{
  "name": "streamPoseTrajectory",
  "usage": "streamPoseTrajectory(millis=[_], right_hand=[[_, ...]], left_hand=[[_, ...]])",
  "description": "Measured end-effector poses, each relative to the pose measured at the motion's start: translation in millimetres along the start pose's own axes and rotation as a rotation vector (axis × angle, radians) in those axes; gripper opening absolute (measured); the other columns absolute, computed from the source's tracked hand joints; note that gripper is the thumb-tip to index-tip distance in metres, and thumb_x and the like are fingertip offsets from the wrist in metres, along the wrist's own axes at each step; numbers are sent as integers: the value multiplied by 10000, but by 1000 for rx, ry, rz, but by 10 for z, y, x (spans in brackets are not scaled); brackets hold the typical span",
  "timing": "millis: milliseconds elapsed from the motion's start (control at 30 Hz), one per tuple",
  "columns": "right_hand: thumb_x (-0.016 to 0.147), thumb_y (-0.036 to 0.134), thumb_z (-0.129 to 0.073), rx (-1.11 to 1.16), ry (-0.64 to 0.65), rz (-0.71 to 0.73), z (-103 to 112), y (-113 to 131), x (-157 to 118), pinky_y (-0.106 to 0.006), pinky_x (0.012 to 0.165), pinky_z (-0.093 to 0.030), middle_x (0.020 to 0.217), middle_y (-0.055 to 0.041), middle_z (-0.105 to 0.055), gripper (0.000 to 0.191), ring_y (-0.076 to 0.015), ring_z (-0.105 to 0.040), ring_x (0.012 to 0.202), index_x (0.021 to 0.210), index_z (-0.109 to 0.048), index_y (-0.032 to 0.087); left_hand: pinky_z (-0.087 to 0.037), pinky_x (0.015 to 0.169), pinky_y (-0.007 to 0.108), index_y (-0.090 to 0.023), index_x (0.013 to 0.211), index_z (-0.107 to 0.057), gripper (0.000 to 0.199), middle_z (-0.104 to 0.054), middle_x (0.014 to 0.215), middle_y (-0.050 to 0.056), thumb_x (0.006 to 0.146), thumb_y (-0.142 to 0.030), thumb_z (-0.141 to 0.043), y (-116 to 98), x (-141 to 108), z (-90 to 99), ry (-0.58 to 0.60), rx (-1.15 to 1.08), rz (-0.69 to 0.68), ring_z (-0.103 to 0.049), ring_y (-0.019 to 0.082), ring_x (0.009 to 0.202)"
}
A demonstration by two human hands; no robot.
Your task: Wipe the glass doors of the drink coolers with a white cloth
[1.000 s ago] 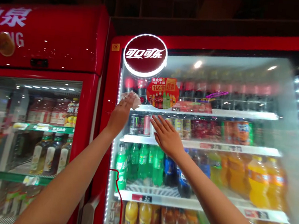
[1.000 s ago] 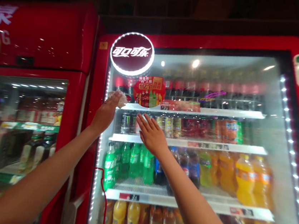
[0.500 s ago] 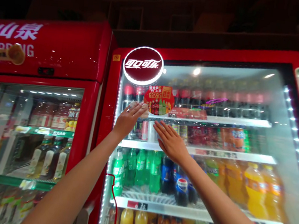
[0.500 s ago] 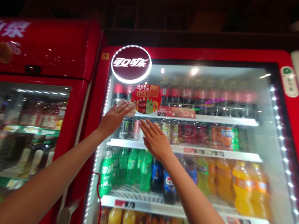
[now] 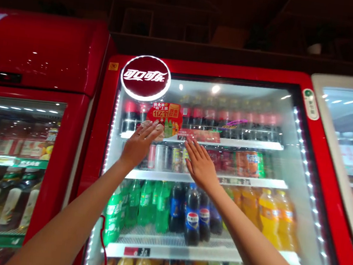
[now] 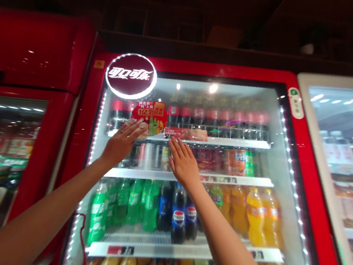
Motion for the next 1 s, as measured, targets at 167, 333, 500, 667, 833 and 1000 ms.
streamPoseTrajectory(millis=[167, 333, 500, 667, 833, 1000], right_hand=[[1148, 321, -358, 17, 31, -15, -58, -12, 4, -475, 1365, -323, 1813, -44, -237, 766, -223, -232, 1690, 1758, 99, 242], [1149, 316, -360, 28, 27, -6, -45, 9, 4, -469, 1370, -308, 1815, -49, -232, 757, -227, -226, 1694, 1762, 75, 223], [1144, 304, -381, 54, 16, 1, -35, 24, 3, -496, 1362, -326, 1808, -54, -252, 791, -244, -254, 1688, 1751, 119, 221], [1140, 292, -387, 70, 2, 1, -35, 36, 2, -497, 1360, -326, 1808, -60, -245, 808, -247, -269, 1685, 1743, 146, 216], [1139, 292, -385, 55, -4, 1, -20, 50, 4, -486, 1364, -317, 1808, -65, -259, 785, -244, -256, 1689, 1759, 84, 188], [1138, 295, -377, 54, 38, -12, -22, 33, 4, -479, 1376, -291, 1814, -55, -257, 740, -232, -230, 1697, 1776, -15, 197]], left_hand=[[-419, 1341, 536, -291, 1546, -621, 633, -585, 1665, 44, 1003, -10, -458, 174, 185, -30, -22, 10, 110, -504, 281, 1586], [-402, 1343, 562, -231, 1535, -635, 623, -528, 1706, 97, 993, -7, -423, -82, 367, -299, -88, -76, 216, -444, 300, 1624], [-380, 1360, 541, -259, 1565, -608, 661, -536, 1703, 71, 985, 7, -433, -346, 228, -333, 26, -39, 16, -427, 262, 1634], [-384, 1358, 540, -307, 1557, -611, 670, -559, 1689, 32, 982, 4, -466, -52, 235, -165, 53, 36, 29, -473, 260, 1607], [-392, 1351, 546, -235, 1541, -628, 600, -538, 1701, 104, 996, -21, -498, 13, 447, -249, -58, 5, 243, -459, 301, 1614], [-407, 1336, 571, -284, 1591, -575, 655, -508, 1723, 79, 1004, -14, -464, -440, 304, -391, -31, -19, 46, -429, 292, 1633]])
Point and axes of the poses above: each hand's wrist, its own x-axis towards the middle knuckle, its own z-axis out of the back of the hand, y = z × x, the point moved 10 cm from there along x, towards the middle knuckle
